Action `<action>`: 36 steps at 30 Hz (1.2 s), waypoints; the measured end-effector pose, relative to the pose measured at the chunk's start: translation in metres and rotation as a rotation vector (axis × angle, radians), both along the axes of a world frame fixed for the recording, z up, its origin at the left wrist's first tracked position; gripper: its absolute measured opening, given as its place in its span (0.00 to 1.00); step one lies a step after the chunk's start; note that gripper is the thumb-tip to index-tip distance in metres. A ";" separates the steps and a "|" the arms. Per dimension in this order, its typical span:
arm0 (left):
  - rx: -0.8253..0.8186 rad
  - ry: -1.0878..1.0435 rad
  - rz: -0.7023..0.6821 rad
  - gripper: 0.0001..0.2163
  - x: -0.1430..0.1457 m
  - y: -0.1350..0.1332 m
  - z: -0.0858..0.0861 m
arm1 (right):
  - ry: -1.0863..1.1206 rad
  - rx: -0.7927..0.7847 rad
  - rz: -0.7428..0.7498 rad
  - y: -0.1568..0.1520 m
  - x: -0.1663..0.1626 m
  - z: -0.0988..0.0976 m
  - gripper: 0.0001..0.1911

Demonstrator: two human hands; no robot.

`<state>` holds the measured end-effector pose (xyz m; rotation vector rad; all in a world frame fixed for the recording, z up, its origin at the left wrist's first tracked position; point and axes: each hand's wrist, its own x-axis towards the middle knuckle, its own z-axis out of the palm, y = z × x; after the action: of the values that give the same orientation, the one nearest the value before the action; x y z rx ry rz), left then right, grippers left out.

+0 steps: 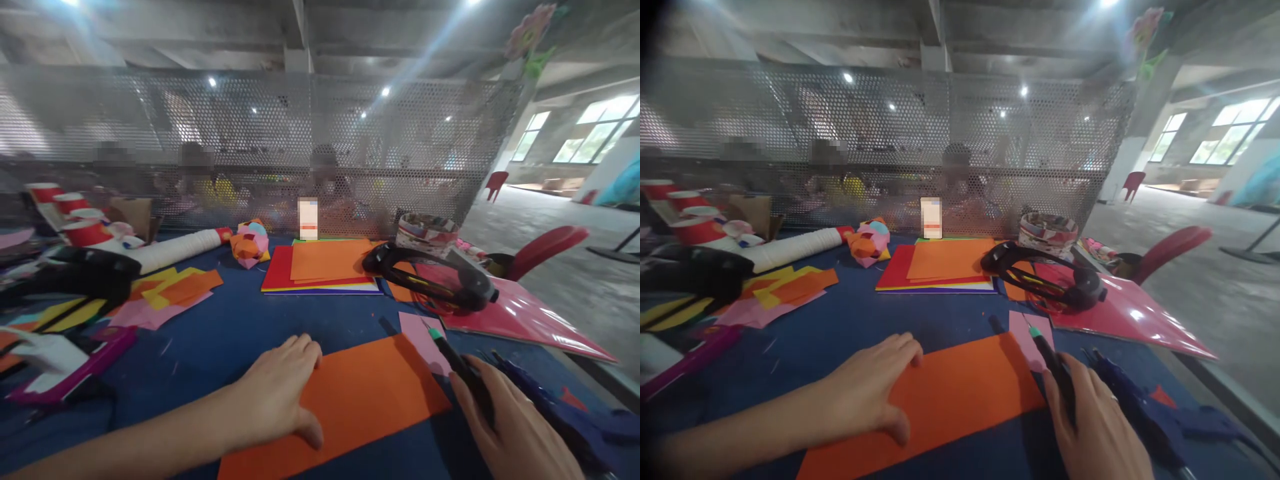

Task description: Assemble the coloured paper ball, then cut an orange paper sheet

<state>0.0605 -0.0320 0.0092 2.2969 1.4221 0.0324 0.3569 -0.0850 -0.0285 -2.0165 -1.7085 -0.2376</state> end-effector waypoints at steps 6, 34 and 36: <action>-0.065 -0.027 0.032 0.32 0.002 -0.001 0.003 | -0.253 0.057 0.015 0.002 0.012 -0.007 0.29; -0.038 -0.030 0.284 0.24 -0.067 -0.019 -0.014 | -0.323 0.012 0.376 0.011 -0.027 -0.010 0.22; 0.057 -0.065 0.255 0.18 -0.076 -0.015 -0.022 | -0.359 0.077 0.415 0.012 -0.033 -0.007 0.21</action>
<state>-0.0155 -0.0475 -0.0124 2.1230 1.6896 0.2253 0.3236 -0.0733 -0.0353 -1.5843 -2.2524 -0.5366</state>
